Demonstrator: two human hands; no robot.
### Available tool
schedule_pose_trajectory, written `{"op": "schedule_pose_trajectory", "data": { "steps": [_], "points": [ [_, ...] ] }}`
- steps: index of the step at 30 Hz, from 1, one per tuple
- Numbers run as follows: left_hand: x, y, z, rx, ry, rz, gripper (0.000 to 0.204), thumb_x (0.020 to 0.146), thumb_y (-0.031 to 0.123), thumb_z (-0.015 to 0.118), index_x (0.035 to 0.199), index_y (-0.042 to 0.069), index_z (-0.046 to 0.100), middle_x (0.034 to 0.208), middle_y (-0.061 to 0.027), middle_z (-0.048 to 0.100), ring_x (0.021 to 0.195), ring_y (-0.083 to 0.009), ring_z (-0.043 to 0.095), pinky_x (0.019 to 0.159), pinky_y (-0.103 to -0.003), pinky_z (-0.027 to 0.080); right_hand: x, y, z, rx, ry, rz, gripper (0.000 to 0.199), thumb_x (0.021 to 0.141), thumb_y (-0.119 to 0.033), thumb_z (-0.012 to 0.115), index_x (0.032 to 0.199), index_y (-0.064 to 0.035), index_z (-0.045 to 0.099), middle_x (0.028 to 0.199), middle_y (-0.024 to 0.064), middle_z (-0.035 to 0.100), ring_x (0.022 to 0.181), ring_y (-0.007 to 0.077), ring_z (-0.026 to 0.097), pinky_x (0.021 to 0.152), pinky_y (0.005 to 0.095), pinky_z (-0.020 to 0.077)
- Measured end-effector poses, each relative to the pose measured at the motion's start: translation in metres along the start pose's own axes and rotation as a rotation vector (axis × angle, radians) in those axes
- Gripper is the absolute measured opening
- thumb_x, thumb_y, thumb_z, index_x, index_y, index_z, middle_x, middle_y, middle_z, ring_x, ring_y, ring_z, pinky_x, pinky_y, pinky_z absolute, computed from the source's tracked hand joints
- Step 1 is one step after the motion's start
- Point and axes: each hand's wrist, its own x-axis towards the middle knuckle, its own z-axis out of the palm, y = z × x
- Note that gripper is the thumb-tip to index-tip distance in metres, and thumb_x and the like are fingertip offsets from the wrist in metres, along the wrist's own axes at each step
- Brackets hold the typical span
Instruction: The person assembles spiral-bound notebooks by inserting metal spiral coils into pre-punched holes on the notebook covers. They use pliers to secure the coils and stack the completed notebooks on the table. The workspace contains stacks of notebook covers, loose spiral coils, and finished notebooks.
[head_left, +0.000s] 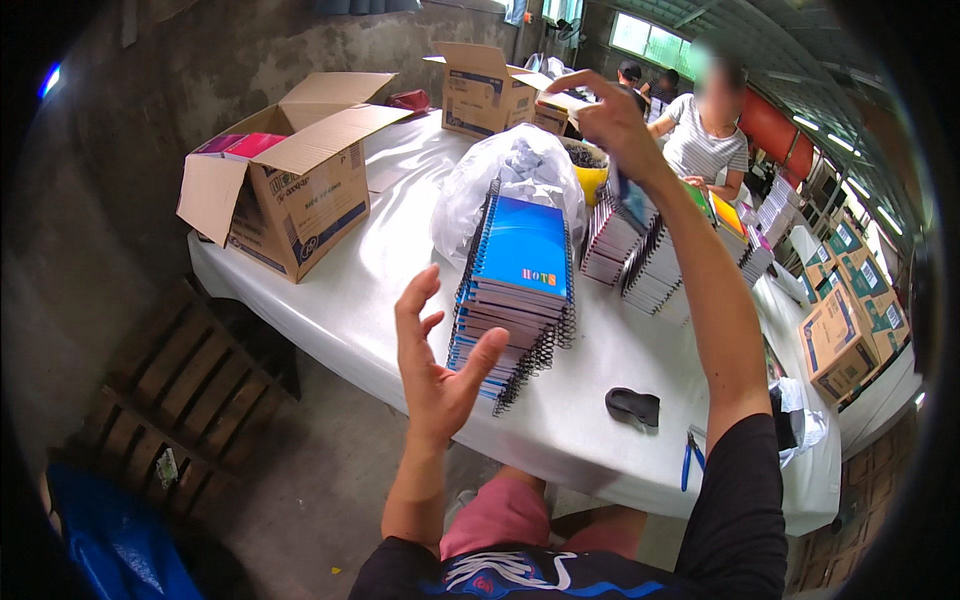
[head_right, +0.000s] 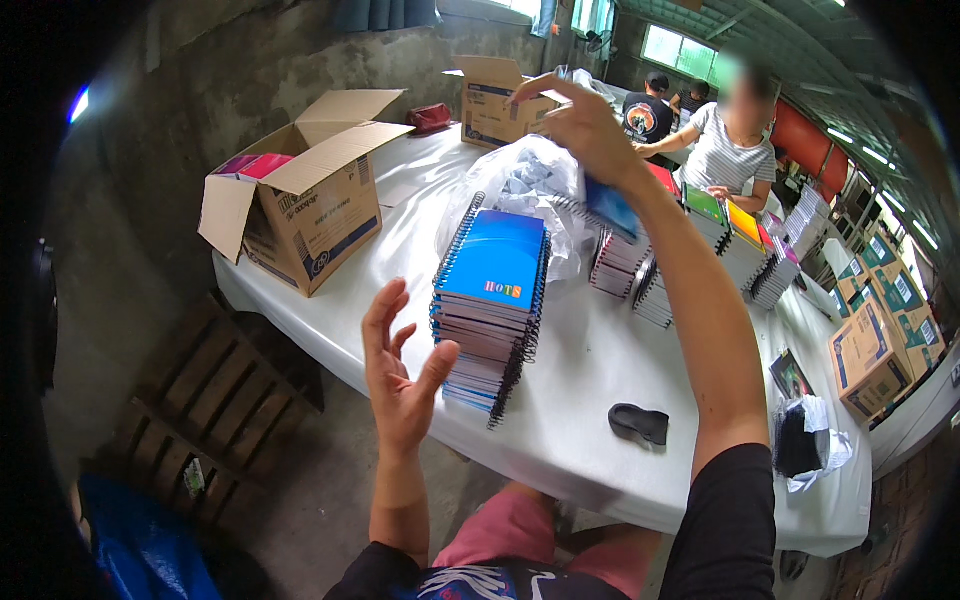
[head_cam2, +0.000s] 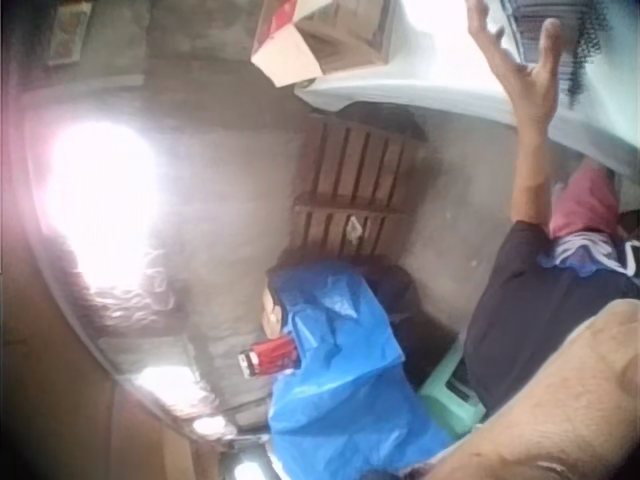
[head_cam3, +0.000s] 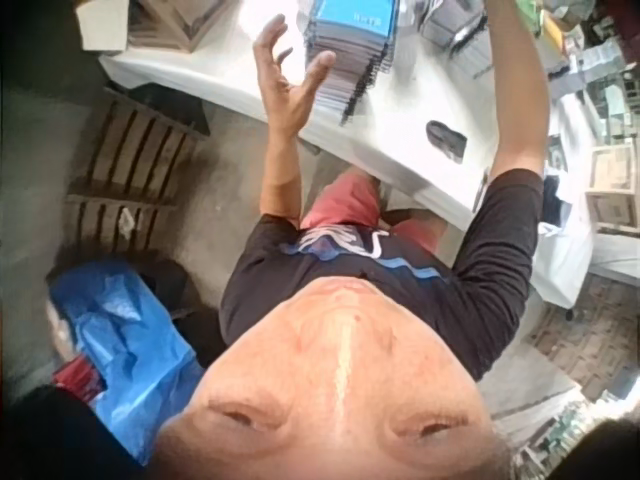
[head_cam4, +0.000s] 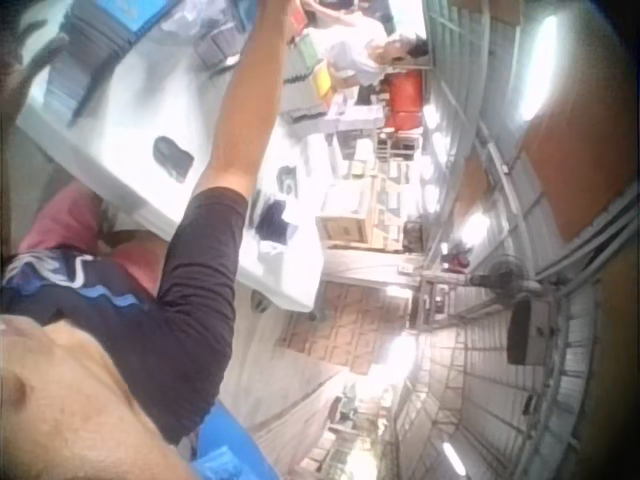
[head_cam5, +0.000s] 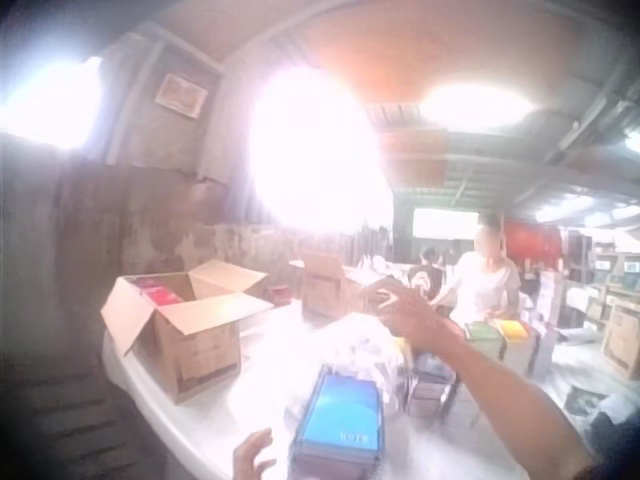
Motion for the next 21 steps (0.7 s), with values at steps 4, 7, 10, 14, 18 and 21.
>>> {"op": "schedule_pose_trajectory", "data": {
  "steps": [4,7,10,14,18,21],
  "points": [
    [0.007,-0.010,0.003,0.035,-0.054,0.005,0.091,0.067,0.040,0.079,0.137,0.005,0.033,0.138,-0.0149,0.038,0.127,-0.0271,0.038,0.099,-0.040,0.034,0.017,-0.057,0.053,-0.511,-0.586,-0.166,0.040,0.060,-0.006,0.053,0.099,-0.0102,0.060,0.062,0.0068,0.055,0.057,0.0202,0.054,0.068,0.0298,0.0448],
    [0.012,-0.018,0.010,-0.017,-0.061,0.049,0.092,0.067,0.038,0.080,0.138,0.005,0.031,0.137,-0.0156,0.039,0.127,-0.0270,0.038,0.099,-0.040,0.034,0.004,-0.061,0.084,-0.421,-0.815,-0.448,0.054,0.052,-0.007,0.056,0.106,-0.0160,0.056,0.060,0.0030,0.055,0.060,0.0241,0.056,0.083,0.0370,0.0399],
    [0.015,-0.017,0.016,-0.052,-0.065,0.059,0.092,0.067,0.038,0.080,0.138,0.005,0.031,0.136,-0.0156,0.039,0.127,-0.0271,0.038,0.098,-0.041,0.034,-0.004,-0.068,0.078,-0.271,-0.769,-0.413,0.053,0.063,-0.012,0.059,0.115,-0.0144,0.056,0.100,0.0070,0.064,0.095,0.0249,0.059,0.100,0.0422,0.0308],
    [0.022,-0.013,0.011,0.052,-0.026,0.140,0.089,0.067,0.033,0.080,0.136,0.002,0.033,0.134,-0.0218,0.038,0.124,-0.0351,0.040,0.101,-0.040,0.034,-0.020,-0.040,0.049,0.032,-0.165,-0.203,0.049,0.077,-0.024,0.061,0.123,-0.0067,0.053,0.121,0.0084,0.056,0.117,0.0204,0.047,0.103,0.0386,0.0293],
    [0.026,-0.017,0.020,0.003,0.004,0.197,0.091,0.064,0.046,0.079,0.134,0.006,0.039,0.136,-0.0165,0.041,0.126,-0.0305,0.040,0.099,-0.043,0.036,-0.064,0.027,0.047,0.489,0.097,0.279,0.047,0.092,-0.032,0.047,0.128,-0.0026,0.044,0.125,0.0125,0.050,0.116,0.0203,0.047,0.102,0.0348,0.0319],
    [0.030,-0.024,0.025,-0.050,-0.040,0.229,0.078,0.066,0.043,0.077,0.127,0.006,0.045,0.134,-0.0181,0.042,0.125,-0.0358,0.040,0.100,-0.042,0.036,-0.089,0.025,0.076,0.611,0.168,0.502,0.050,0.095,-0.039,0.043,0.129,-0.0019,0.042,0.124,0.0131,0.050,0.114,0.0214,0.049,0.099,0.0360,0.0366]
  ]
}}
